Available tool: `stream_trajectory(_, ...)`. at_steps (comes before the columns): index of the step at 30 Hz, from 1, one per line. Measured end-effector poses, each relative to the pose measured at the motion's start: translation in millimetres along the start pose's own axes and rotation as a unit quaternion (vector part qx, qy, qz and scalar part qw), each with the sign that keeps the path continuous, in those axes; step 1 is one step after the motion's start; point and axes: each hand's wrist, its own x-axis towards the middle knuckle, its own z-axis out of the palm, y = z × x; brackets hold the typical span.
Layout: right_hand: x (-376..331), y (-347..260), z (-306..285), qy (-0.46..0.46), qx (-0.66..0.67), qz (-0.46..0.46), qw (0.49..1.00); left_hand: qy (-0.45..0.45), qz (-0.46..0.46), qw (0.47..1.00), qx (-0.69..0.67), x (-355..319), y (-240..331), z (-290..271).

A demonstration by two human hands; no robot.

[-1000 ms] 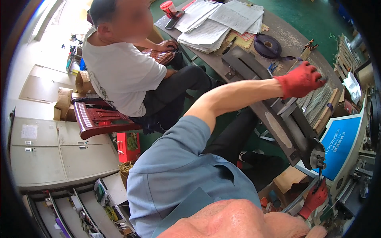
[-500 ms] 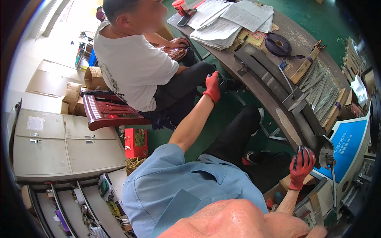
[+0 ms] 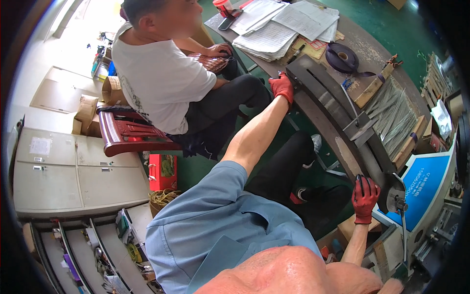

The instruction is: Using a manual bending fixture to shape metal components in a workshop.

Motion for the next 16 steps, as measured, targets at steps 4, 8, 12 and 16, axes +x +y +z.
stream_trajectory(4, 2, 1, -3, -0.011, -0.003, 0.004, 1.0, 0.001, 0.021, 1.0, -0.007, -6, 0, 0)
stream_trajectory(8, 5, 2, 0, -0.019, 0.01, 0.002, 1.0, -0.005, 0.02, 1.0, 0.011, 3, -2, -2)
stream_trajectory(12, 3, 0, -1, -0.019, -0.004, 0.011, 1.0, 0.018, 0.023, 0.999, 0.042, -7, 4, -4)
stream_trajectory(16, 2, -4, 0, -0.012, -0.023, 0.023, 0.999, 0.02, 0.03, 0.999, 0.041, -16, 5, -4)
